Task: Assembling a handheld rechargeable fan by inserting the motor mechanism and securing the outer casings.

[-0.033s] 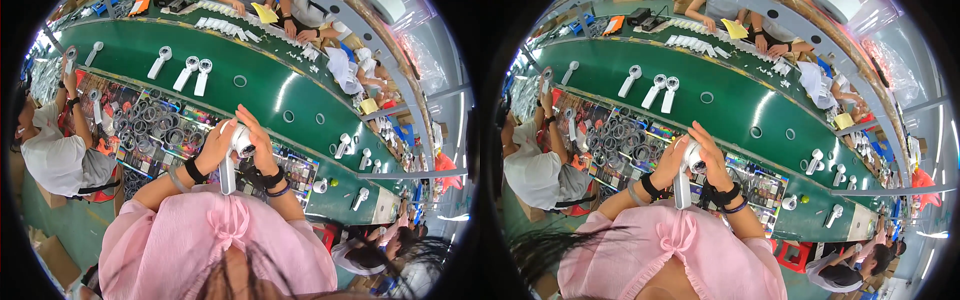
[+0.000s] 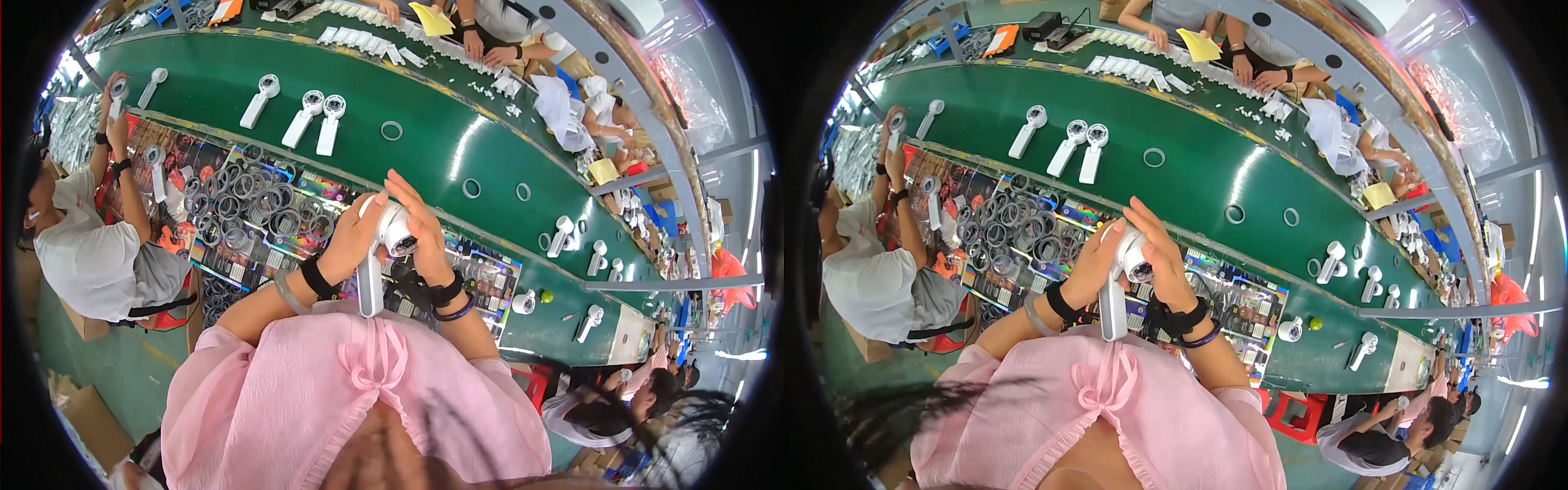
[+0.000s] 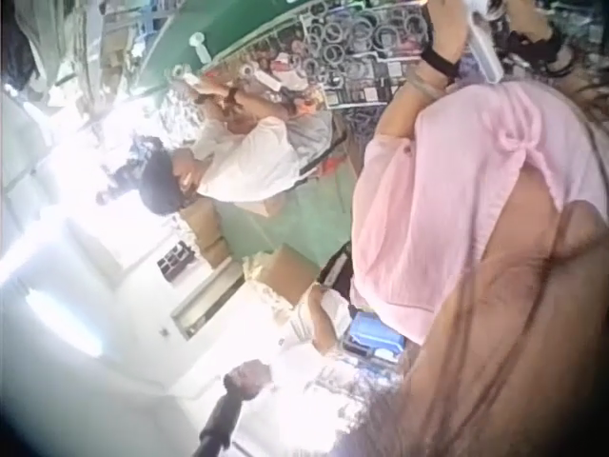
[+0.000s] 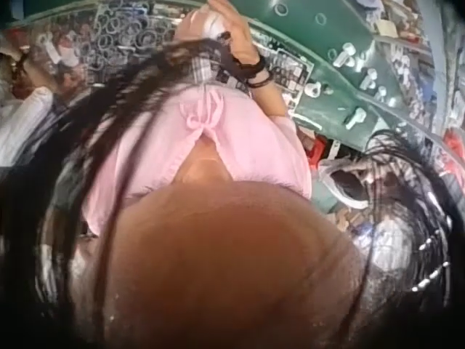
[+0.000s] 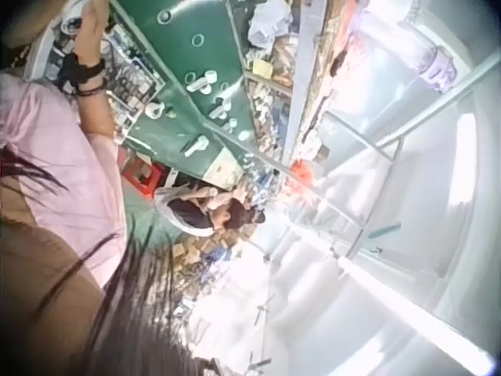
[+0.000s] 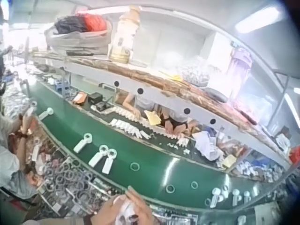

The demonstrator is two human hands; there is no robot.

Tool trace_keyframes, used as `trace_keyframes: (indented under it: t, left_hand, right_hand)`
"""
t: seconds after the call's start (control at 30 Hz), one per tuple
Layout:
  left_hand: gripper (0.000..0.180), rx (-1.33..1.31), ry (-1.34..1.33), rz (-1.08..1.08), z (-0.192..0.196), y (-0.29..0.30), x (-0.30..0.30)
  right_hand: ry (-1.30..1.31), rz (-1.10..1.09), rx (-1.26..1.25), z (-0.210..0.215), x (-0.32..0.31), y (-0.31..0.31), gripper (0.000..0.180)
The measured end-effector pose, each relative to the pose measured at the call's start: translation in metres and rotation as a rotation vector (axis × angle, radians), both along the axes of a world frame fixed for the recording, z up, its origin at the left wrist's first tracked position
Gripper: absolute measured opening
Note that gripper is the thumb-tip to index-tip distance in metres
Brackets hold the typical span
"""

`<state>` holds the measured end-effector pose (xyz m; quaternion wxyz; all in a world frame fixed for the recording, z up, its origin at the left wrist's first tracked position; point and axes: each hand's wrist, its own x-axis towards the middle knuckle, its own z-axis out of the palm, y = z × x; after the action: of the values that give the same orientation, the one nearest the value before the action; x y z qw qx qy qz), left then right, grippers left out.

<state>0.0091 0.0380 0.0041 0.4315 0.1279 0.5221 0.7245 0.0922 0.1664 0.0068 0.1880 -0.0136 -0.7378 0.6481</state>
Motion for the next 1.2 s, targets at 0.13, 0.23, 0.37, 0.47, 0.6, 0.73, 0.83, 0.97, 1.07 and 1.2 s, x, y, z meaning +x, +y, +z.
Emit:
trace_keyframes:
  t: [0.13, 0.23, 0.37, 0.47, 0.6, 0.73, 0.83, 0.97, 1.07, 1.2]
  left_hand:
    - [0.045, 0.021, 0.157, -0.021, -0.004, 0.004, 0.017]
    - [0.042, 0.001, 0.021, -0.093, -0.008, 0.006, 0.015]
    - [0.053, -0.101, -0.311, -0.213, -0.012, 0.005, 0.002]
    - [0.061, -0.113, -0.373, -0.283, -0.019, 0.009, 0.001]
    - [0.061, -0.073, -0.578, -0.228, -0.031, 0.012, 0.004]
    - [0.059, -0.096, -0.471, -0.157, -0.041, 0.011, -0.005]
    - [0.051, -0.056, -0.539, -0.124, -0.063, 0.01, -0.009]
    - [0.052, -0.081, -0.649, -0.095, -0.067, 0.01, -0.02]
    - [0.054, -0.123, -0.685, -0.082, -0.073, 0.013, -0.026]
    - [0.056, 0.018, -0.793, -0.213, -0.1, 0.011, -0.046]
  right_hand:
    - [0.017, 0.025, 0.013, -0.02, -0.005, 0.0, 0.059]
    - [-0.112, -0.114, -0.261, -0.026, -0.006, -0.007, 0.069]
    - [-0.071, -0.29, 0.118, -0.027, -0.01, 0.003, 0.045]
    - [-0.118, -0.066, 0.068, -0.006, -0.013, 0.003, 0.042]
    - [-0.318, -0.145, 0.182, -0.032, -0.026, -0.003, 0.041]
    - [-0.308, -0.299, 0.059, -0.041, -0.037, -0.013, 0.039]
    - [-0.303, -0.313, -0.04, -0.072, -0.045, -0.012, 0.04]
    - [-0.387, -0.277, -0.092, -0.088, -0.054, -0.007, 0.046]
    - [-0.422, 0.024, -0.588, -0.106, -0.064, 0.021, 0.054]
    - [-0.568, -0.182, -0.327, -0.142, -0.094, 0.066, 0.043]
